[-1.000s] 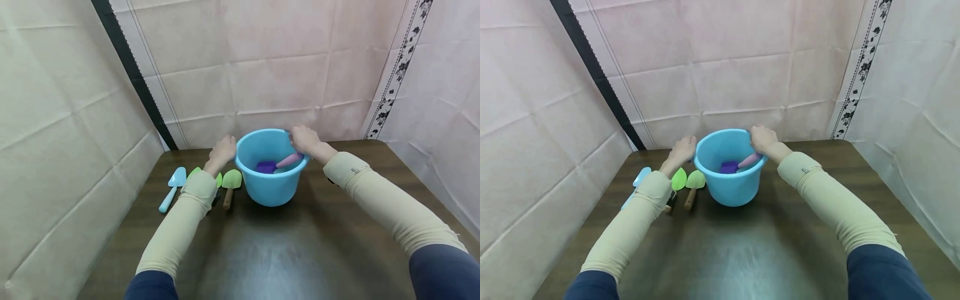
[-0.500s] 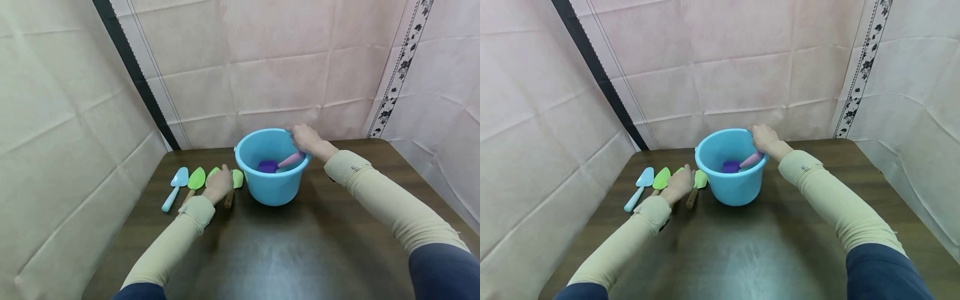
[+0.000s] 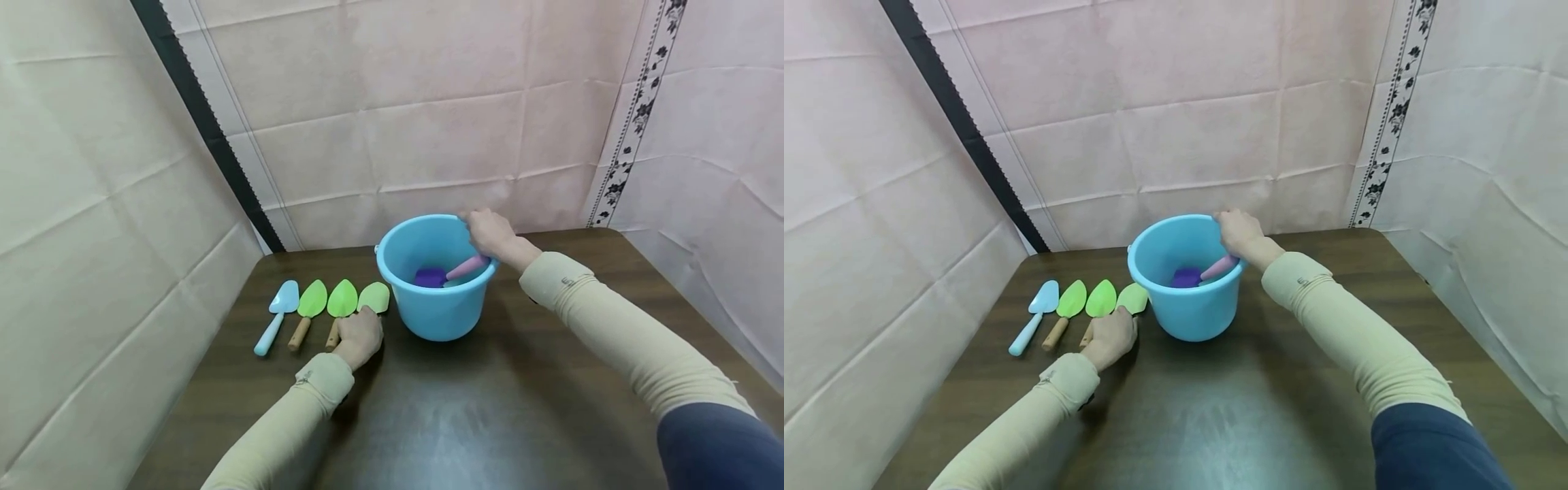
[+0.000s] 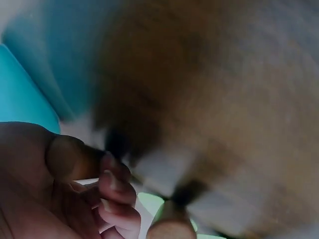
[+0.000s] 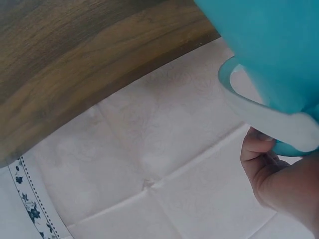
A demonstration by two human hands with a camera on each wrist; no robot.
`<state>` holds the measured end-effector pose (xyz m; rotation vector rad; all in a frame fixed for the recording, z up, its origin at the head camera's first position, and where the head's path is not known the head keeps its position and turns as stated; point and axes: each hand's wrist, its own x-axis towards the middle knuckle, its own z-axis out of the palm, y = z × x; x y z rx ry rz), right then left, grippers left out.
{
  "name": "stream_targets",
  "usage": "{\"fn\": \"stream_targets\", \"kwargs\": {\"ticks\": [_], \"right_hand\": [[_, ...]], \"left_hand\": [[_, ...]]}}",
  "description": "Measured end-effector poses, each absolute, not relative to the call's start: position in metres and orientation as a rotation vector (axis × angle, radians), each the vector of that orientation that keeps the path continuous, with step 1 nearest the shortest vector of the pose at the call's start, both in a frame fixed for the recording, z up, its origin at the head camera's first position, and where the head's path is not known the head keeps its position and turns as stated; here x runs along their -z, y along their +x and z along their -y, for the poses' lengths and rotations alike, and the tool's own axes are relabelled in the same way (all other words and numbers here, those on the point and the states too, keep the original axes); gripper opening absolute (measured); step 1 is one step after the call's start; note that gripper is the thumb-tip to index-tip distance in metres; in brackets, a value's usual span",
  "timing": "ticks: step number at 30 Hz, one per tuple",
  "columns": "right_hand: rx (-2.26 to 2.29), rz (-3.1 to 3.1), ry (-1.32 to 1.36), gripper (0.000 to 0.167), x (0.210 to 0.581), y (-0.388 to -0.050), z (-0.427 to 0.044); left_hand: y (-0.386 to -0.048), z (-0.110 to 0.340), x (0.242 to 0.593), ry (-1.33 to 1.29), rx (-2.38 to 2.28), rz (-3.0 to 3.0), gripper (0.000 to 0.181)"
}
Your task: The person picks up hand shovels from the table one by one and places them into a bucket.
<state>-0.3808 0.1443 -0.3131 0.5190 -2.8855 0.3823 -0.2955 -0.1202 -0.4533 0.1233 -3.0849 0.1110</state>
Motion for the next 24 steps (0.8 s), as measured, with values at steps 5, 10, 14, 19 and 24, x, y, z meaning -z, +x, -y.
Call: {"fn": "stream_targets", "kwargs": {"ticks": [5,10,14,19,24], "right_hand": [[-0.366,2.877,0.519,0.045,0.315,-0.381,-0.143],[-0.388,2.869,0.517,0.044,0.314,-0.378,-0.142],[-0.395,2.869,0.512,0.044,0.315,-0.378,-0.142],[-0.405,2.893,0.502,0.045,0.317,-0.379,-0.140],[-0.396,2.903,0.479,0.045,0.315,-0.378,-0.140]], "left_hand": [[-0.296,0.121,0.462,0.094,-0.089,3.039,0.025],[-0.299,0.121,0.465,0.096,-0.079,3.008,0.023],[-0.298,0.122,0.466,0.092,-0.075,2.996,0.024],[-0.297,0.124,0.468,0.112,-0.089,2.989,0.026],[-0.297,0.124,0.468,0.093,-0.088,2.967,0.026]]}}
